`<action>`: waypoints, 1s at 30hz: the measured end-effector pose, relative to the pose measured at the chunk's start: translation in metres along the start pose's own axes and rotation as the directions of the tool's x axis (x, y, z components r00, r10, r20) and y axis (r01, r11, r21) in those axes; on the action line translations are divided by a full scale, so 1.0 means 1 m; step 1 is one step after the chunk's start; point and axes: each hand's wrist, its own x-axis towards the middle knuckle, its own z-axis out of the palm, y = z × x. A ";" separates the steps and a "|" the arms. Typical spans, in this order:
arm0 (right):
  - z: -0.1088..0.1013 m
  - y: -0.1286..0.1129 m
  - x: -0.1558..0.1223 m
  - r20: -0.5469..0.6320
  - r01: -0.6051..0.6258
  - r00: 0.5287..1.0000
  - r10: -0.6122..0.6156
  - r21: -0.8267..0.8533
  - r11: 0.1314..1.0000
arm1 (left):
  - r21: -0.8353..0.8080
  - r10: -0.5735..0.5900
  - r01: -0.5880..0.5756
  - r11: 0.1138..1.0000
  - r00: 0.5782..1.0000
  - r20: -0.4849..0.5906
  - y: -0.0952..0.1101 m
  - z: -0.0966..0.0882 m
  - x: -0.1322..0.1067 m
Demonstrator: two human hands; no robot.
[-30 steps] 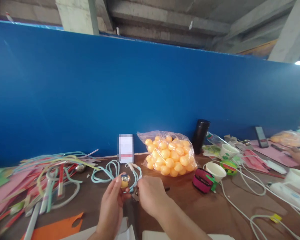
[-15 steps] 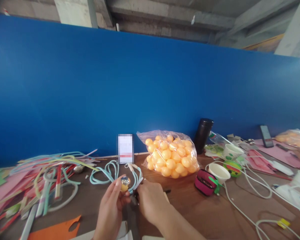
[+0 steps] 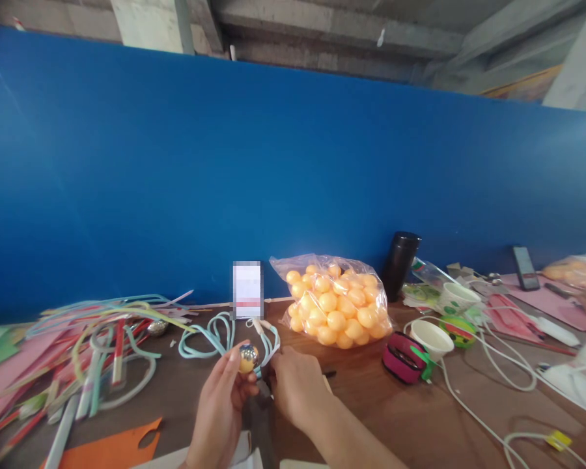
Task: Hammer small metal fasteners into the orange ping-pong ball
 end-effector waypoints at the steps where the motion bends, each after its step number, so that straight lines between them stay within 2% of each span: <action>1: -0.001 0.000 0.000 -0.006 -0.003 1.000 0.003 0.020 1.000 | -0.005 0.000 0.000 1.000 1.000 -0.005 0.000 0.000 0.000; 7: -0.011 0.002 -0.003 0.002 -0.016 1.000 0.016 0.195 0.981 | -0.068 -0.028 0.027 0.997 1.000 -0.006 0.000 -0.002 0.002; 11: -0.018 0.004 -0.004 0.042 -0.008 0.999 -0.010 0.397 0.918 | -0.139 -0.061 0.065 0.988 0.998 0.027 0.002 -0.001 0.002; 15: -0.015 0.007 -0.002 0.083 -0.056 0.996 0.009 0.580 0.813 | -0.177 -0.095 0.102 0.979 0.994 0.047 0.007 0.002 0.001; 21: -0.007 0.009 0.003 0.150 -0.143 0.988 0.043 0.760 0.634 | -0.236 -0.152 0.166 0.957 0.985 0.079 0.012 0.004 0.001; 25: -0.014 0.008 0.004 0.214 -0.191 0.977 0.013 0.842 0.504 | -0.281 -0.210 0.231 0.932 0.972 0.103 0.014 0.003 0.001; 30: -0.023 0.004 0.002 0.245 -0.215 0.968 -0.046 0.913 0.346 | -0.299 -0.196 0.234 0.925 0.969 0.151 0.015 0.004 -0.002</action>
